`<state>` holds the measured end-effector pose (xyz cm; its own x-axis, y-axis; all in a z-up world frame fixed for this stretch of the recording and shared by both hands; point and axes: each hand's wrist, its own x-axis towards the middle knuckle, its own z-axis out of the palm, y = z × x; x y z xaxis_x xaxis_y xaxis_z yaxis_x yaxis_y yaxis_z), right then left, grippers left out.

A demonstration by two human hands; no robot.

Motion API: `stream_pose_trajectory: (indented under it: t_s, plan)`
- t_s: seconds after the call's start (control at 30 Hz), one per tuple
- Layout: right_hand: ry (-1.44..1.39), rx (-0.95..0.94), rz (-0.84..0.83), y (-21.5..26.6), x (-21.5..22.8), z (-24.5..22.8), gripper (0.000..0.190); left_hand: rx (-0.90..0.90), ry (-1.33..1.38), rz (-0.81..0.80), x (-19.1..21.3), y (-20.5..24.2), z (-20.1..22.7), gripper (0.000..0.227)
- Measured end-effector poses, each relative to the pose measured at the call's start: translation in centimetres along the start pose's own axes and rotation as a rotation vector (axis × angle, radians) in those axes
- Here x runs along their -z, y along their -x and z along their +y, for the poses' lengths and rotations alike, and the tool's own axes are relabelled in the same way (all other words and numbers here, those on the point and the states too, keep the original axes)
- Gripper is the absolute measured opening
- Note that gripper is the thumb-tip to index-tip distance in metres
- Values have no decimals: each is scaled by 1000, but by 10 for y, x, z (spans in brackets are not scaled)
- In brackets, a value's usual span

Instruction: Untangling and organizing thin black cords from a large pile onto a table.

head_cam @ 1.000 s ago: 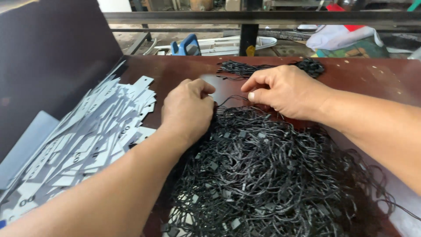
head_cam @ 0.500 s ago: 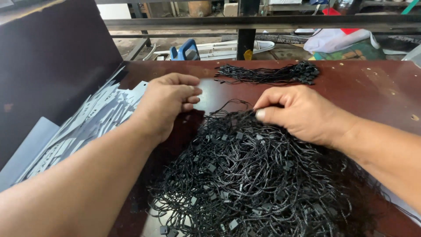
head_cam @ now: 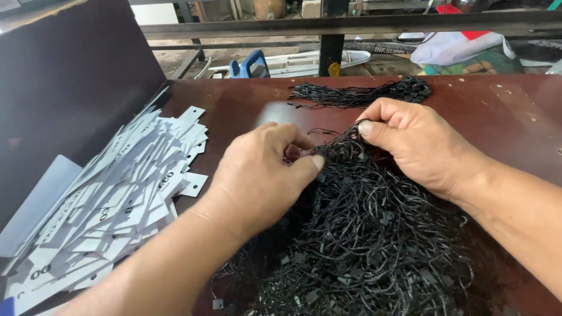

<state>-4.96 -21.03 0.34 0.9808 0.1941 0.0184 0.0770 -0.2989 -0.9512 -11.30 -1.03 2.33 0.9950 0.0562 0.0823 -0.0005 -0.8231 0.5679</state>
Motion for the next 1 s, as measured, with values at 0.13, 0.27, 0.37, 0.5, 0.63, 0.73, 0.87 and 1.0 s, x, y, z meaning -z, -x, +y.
stream_pose_trajectory:
  t_s: [0.13,0.27,0.37,0.5,0.63,0.73,0.87,1.0]
  plan:
    - [-14,41,-7,-3,4,8,9,8,170,135,9,6,9,25]
    - [36,78,-8,-4,2,6,7,114,-112,-222,16,3,2,33]
    - [121,85,17,0,3,2,7,-8,-261,-255,7,-4,-10,23]
    - [-138,41,-17,-6,6,12,7,122,-102,-197,9,-3,-1,16]
    - [-187,0,-42,-8,7,3,6,159,178,24,37,12,23,17]
    - [43,72,19,-7,9,-18,10,335,389,20,56,23,45,9]
    - [162,289,-99,3,10,-41,12,230,311,77,59,20,46,17]
    - [47,251,-191,15,6,-55,14,-464,-41,373,48,4,18,24]
